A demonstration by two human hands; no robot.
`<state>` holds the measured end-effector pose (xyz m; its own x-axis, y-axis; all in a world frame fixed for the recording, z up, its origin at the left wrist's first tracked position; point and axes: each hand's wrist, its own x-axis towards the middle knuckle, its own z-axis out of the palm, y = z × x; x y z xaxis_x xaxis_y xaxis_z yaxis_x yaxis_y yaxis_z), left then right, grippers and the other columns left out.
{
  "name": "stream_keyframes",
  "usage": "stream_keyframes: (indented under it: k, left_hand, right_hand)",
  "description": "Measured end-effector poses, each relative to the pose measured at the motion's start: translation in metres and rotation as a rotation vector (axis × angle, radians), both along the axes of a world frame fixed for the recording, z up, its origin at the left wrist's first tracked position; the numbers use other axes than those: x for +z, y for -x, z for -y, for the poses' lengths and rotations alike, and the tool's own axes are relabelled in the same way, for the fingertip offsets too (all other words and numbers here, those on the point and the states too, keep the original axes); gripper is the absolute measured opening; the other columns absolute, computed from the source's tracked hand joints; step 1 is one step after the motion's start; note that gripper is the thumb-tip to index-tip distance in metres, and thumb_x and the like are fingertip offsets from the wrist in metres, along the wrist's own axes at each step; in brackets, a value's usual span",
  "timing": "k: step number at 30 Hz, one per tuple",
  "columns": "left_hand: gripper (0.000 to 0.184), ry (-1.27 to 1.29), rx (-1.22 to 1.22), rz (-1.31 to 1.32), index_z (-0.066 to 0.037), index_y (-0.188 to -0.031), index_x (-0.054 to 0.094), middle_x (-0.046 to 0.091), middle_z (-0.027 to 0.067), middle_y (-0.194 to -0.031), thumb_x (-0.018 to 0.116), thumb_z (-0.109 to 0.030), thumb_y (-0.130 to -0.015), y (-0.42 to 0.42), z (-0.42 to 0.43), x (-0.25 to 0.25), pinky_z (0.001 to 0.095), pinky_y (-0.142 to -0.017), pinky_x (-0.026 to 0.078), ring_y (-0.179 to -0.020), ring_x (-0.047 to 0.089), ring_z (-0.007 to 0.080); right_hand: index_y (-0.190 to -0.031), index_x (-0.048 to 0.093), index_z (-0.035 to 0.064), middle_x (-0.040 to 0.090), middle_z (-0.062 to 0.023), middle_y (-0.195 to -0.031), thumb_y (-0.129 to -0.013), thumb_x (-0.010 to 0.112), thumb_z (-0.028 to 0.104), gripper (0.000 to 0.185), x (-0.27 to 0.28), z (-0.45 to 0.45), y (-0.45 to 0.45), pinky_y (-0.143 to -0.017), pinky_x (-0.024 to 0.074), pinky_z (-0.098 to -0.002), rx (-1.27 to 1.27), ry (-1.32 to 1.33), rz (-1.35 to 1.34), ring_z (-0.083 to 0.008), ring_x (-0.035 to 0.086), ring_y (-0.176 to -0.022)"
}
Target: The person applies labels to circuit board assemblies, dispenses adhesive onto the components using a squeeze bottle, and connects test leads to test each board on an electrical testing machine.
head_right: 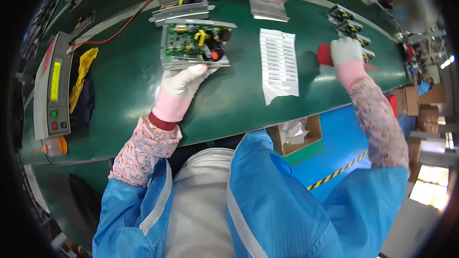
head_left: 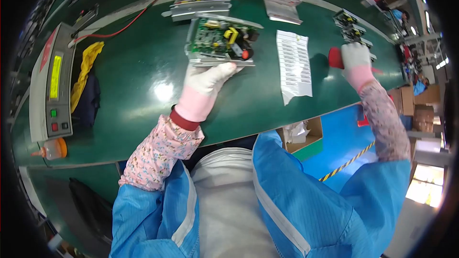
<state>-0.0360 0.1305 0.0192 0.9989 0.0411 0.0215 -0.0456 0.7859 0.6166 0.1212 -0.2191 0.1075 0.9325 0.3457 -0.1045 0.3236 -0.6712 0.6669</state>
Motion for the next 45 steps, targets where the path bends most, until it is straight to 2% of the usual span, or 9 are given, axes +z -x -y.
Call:
stream_keyframes:
  k: [2, 4, 5, 7, 9, 17, 28, 43, 45]
  left_hand:
    - [0.042, -0.008, -0.037, 0.024, 0.004, -0.134, 0.056, 0.069, 0.0185, -0.121, 0.058, 0.009, -0.092, 0.000, -0.002, -0.006, 0.0396, -0.102, 0.053, -0.108, 0.069, 0.0290]
    - [0.041, -0.029, -0.004, -0.013, 0.004, -0.131, 0.057, 0.070, 0.0177, -0.118, 0.060, 0.010, -0.091, 0.002, -0.002, -0.008, 0.0366, -0.098, 0.054, -0.105, 0.070, 0.0270]
    - [0.039, -0.049, 0.003, -0.041, 0.004, -0.128, 0.058, 0.071, 0.0169, -0.115, 0.063, 0.010, -0.089, 0.003, -0.001, -0.008, 0.0336, -0.094, 0.055, -0.102, 0.070, 0.0250]
    - [0.036, -0.093, 0.014, -0.096, 0.004, -0.122, 0.061, 0.072, 0.0152, -0.110, 0.067, 0.011, -0.087, 0.002, 0.000, -0.009, 0.0276, -0.086, 0.057, -0.095, 0.071, 0.0211]
    - [0.037, -0.115, 0.014, -0.110, 0.004, -0.122, 0.061, 0.072, 0.0154, -0.109, 0.067, 0.011, -0.086, 0.002, -0.001, -0.012, 0.0271, -0.085, 0.057, -0.095, 0.071, 0.0206]
    - [0.033, -0.137, 0.037, -0.056, 0.006, -0.120, 0.063, 0.073, 0.0159, -0.109, 0.067, 0.009, -0.088, 0.003, 0.002, -0.018, 0.0278, -0.086, 0.057, -0.094, 0.071, 0.0207]
    - [0.049, -0.214, 0.014, -0.084, 0.004, -0.127, 0.053, 0.070, 0.0162, -0.111, 0.069, 0.013, -0.082, 0.001, 0.003, -0.022, 0.0280, -0.085, 0.058, -0.094, 0.071, 0.0209]
    - [0.041, -0.229, 0.032, -0.052, 0.004, -0.126, 0.060, 0.072, 0.0160, -0.113, 0.066, 0.011, -0.086, 0.002, 0.004, -0.021, 0.0291, -0.088, 0.058, -0.097, 0.071, 0.0220]
    - [0.044, -0.243, 0.021, -0.058, 0.002, -0.128, 0.057, 0.071, 0.0157, -0.112, 0.067, 0.011, -0.086, 0.002, 0.003, -0.019, 0.0278, -0.085, 0.058, -0.094, 0.071, 0.0210]
  right_hand:
    - [-0.109, 0.069, 0.0023, 0.074, -0.0101, -0.097, -0.087, 0.072, 0.024, 0.031, 0.023, -0.020, 0.033, -0.076, 0.0540, -0.0362, 0.091, -0.553, 0.201, -0.0257, 0.069, -0.083]
    - [-0.122, 0.064, 0.0037, 0.070, -0.0162, -0.112, -0.087, 0.075, 0.026, 0.043, 0.020, -0.049, 0.057, -0.083, 0.0551, -0.0426, -0.010, -1.356, 0.181, -0.0268, 0.069, -0.097]
    - [-0.122, 0.064, 0.0037, 0.070, -0.0162, -0.112, -0.087, 0.075, 0.026, 0.043, 0.017, -0.062, 0.069, -0.083, 0.0551, -0.0426, -0.004, -1.358, 0.166, -0.0268, 0.069, -0.097]
    - [-0.138, 0.053, 0.0060, 0.059, -0.0219, -0.131, -0.088, 0.075, 0.025, 0.058, 0.009, -0.087, 0.091, -0.091, 0.0554, -0.0479, 0.099, -2.481, -0.323, -0.0306, 0.064, -0.113]
    - [-0.139, 0.049, 0.0054, 0.057, -0.0220, -0.133, -0.080, 0.078, 0.011, 0.066, -0.003, -0.121, 0.110, -0.098, 0.0527, -0.0529, 0.235, -2.773, -0.639, -0.0402, 0.060, -0.120]
    - [-0.138, 0.051, 0.0044, 0.059, -0.0186, -0.131, -0.068, 0.087, 0.004, 0.080, -0.037, -0.172, 0.133, -0.100, 0.0531, -0.0522, 0.527, -2.471, -0.327, -0.0395, 0.060, -0.121]
    - [-0.136, 0.055, 0.0044, 0.060, -0.0200, -0.131, -0.071, 0.082, -0.001, 0.070, -0.054, -0.155, 0.129, -0.098, 0.0518, -0.0455, 0.680, -2.127, -0.145, -0.0339, 0.062, -0.114]
    - [-0.138, 0.051, 0.0014, 0.060, -0.0195, -0.130, -0.077, 0.079, 0.002, 0.067, -0.058, -0.161, 0.131, -0.103, 0.0510, -0.0450, 0.508, -2.385, -0.303, -0.0351, 0.061, -0.118]
    - [-0.140, 0.047, 0.0013, 0.058, -0.0204, -0.131, -0.081, 0.078, 0.005, 0.067, -0.038, -0.162, 0.128, -0.105, 0.0504, -0.0478, 0.251, -2.872, -0.440, -0.0365, 0.060, -0.119]
